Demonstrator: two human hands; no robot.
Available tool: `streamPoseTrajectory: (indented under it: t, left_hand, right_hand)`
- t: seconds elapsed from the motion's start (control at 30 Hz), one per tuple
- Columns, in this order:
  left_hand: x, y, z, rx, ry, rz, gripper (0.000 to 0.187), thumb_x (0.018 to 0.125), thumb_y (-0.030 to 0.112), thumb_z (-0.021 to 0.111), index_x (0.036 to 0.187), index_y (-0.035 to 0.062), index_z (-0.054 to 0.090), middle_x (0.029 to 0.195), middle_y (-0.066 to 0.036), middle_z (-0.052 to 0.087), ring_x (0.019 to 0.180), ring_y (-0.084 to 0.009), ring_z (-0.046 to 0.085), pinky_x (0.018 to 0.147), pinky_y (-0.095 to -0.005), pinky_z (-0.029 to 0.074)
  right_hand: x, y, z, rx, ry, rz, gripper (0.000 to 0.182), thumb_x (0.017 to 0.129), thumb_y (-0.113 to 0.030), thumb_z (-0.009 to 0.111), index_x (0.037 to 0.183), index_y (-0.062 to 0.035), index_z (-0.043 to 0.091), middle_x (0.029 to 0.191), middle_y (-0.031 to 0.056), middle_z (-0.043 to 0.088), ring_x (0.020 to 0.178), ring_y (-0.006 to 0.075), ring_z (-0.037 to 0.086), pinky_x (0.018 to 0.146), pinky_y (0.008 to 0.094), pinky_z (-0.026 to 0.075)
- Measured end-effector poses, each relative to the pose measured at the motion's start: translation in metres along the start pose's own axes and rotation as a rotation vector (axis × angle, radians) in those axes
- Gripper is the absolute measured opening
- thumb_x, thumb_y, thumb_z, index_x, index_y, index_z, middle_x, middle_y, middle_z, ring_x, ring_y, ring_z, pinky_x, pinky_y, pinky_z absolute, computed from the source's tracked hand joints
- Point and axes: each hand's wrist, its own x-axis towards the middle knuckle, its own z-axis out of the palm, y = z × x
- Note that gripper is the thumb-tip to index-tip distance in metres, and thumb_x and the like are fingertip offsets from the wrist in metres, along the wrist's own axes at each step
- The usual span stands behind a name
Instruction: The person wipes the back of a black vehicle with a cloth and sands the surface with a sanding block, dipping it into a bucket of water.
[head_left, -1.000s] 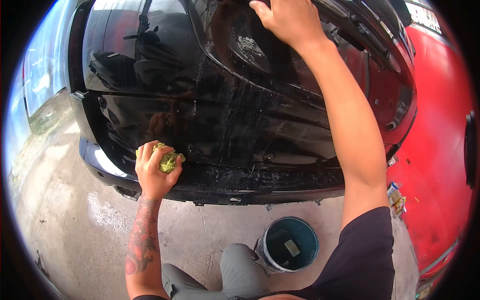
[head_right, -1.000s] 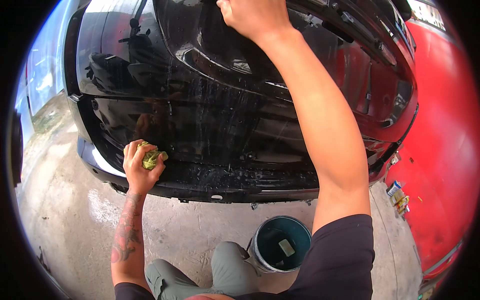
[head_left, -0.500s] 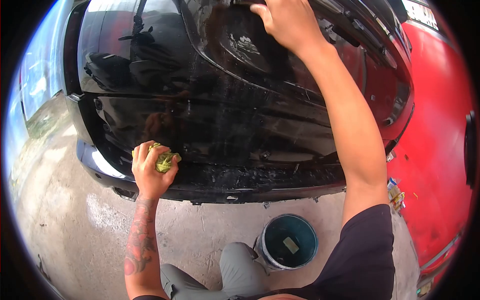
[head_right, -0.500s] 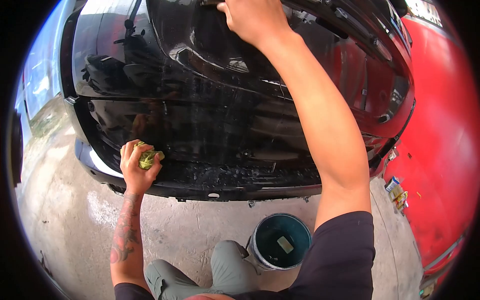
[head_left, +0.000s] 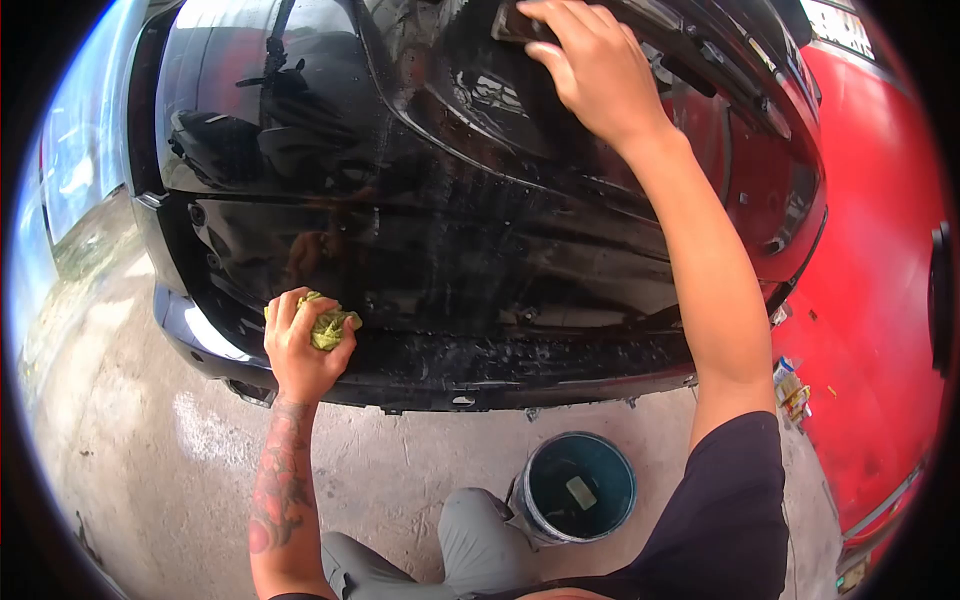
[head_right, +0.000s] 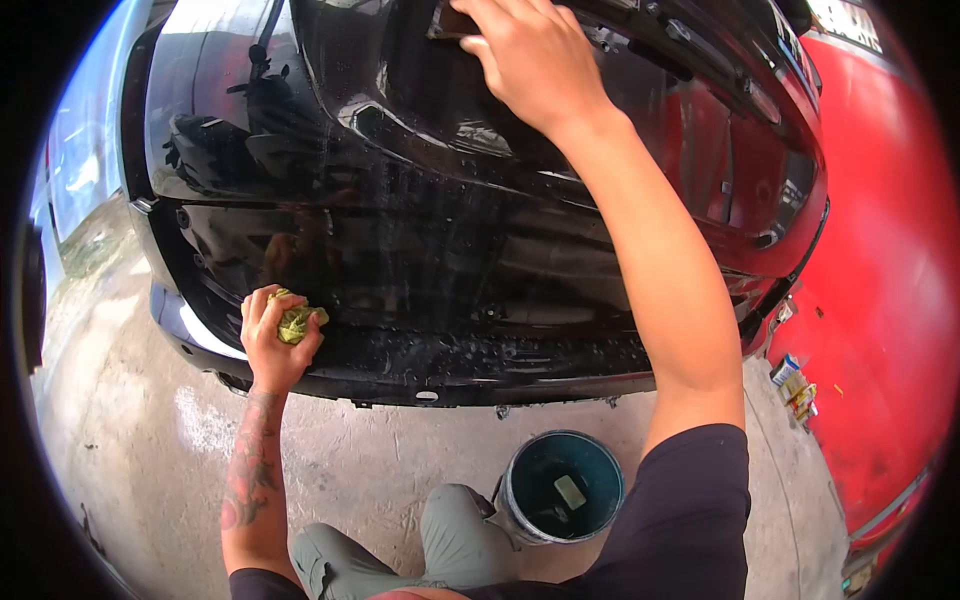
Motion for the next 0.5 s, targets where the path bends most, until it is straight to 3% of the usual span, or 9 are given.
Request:
streamPoseTrajectory:
  t: [0.1,0.3,0.4,0.5]
  left_hand:
    - [0.001,-0.001,-0.001,0.013,0.02,0.025,0.028,0.07,0.015,0.083,0.095,0.0098,0.071,0.108,-0.013,0.065,0.101,-0.0353,0.062,0.085,-0.0462,0.052]
    - [0.001,0.002,0.0,0.008,0.011,0.006,0.027,0.071,0.013,0.08,0.095,0.0061,0.07,0.106,-0.014,0.064,0.101,-0.0354,0.061,0.088,-0.0445,0.05]
    - [0.0,0.001,0.0,-0.001,0.012,0.002,0.027,0.071,0.013,0.08,0.095,0.0061,0.07,0.106,-0.014,0.064,0.101,-0.0353,0.061,0.088,-0.0446,0.05]
    - [0.0,-0.001,0.0,-0.013,0.015,0.009,0.027,0.071,0.013,0.08,0.095,0.0061,0.07,0.105,-0.014,0.064,0.101,-0.0352,0.061,0.088,-0.0445,0.05]
  right_hand:
    - [-0.003,0.0,-0.005,0.011,0.0,-0.001,0.032,0.089,-0.011,0.072,0.119,-0.0007,0.066,0.115,0.0162,0.07,0.107,0.0362,0.064,0.093,0.0453,0.051]
    - [0.021,0.016,0.016,-0.01,0.074,0.022,0.032,0.089,-0.011,0.072,0.118,-0.0016,0.068,0.112,0.0169,0.07,0.106,0.0369,0.065,0.092,0.0451,0.051]
    - [-0.01,0.035,0.01,-0.082,0.022,0.003,0.035,0.09,-0.018,0.076,0.124,-0.0113,0.069,0.121,0.0083,0.07,0.112,0.0329,0.066,0.093,0.0447,0.052]
    - [-0.052,0.048,-0.009,-0.165,0.047,0.034,0.035,0.088,-0.022,0.077,0.121,-0.0124,0.071,0.117,0.0042,0.071,0.108,0.0262,0.067,0.093,0.0414,0.052]
